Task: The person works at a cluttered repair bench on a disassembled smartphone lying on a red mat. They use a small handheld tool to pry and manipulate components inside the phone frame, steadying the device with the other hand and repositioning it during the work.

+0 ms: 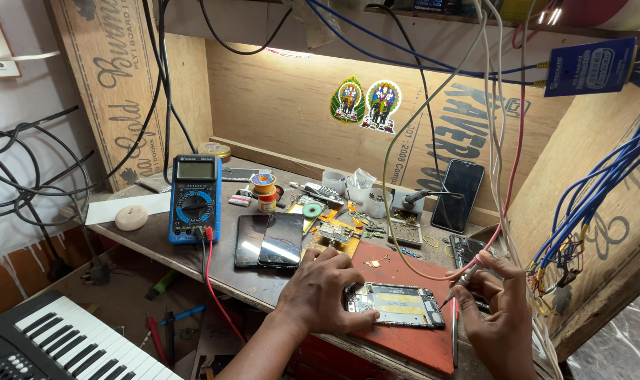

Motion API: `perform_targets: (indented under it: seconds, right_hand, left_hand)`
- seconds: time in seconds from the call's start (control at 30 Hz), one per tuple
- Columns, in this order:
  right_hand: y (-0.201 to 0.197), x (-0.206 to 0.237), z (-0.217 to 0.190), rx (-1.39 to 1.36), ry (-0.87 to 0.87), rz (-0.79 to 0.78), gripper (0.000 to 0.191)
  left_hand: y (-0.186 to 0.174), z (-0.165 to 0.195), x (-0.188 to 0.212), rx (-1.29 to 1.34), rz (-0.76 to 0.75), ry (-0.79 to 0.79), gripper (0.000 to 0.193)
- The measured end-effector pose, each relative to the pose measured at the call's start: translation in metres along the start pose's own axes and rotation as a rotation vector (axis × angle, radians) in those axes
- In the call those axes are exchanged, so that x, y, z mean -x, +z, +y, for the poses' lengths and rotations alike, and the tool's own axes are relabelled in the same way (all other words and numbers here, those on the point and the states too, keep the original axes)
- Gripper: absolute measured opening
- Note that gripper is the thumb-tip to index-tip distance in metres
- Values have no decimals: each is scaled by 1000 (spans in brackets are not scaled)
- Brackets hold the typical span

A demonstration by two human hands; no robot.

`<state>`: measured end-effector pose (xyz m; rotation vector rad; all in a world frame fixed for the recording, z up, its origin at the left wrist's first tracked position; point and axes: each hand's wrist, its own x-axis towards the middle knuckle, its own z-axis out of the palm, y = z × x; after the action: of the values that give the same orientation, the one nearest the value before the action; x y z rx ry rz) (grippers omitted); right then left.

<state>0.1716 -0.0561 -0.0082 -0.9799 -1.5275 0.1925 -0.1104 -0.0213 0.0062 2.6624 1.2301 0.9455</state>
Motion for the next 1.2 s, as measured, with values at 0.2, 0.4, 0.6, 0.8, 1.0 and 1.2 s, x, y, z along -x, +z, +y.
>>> perform_targets:
  seconds: [0.2,0.4,0.6,0.8,1.0,1.2]
  right_hand:
    - [1,-3,4,-23,87,15,57]
    - [2,-3,1,191,68,83,59]
    - [1,-1,-4,203,26,104,60]
    - [-4,2,4,11,-21,202,53]
    - [-9,9,13,-11,-56,214,36]
    - [-8,12,14,123,-157,251,30]
  left_hand:
    - [-1,1,1,-15,12,13,57]
    - [0,0,0,-11,21,17,57]
    - [1,-1,1,-11,35,22,56]
    - [2,-3,1,7,83,37,55]
    - [1,-2,-2,20,60,-83,48]
    - [-5,4,-4,30,112,-131,40]
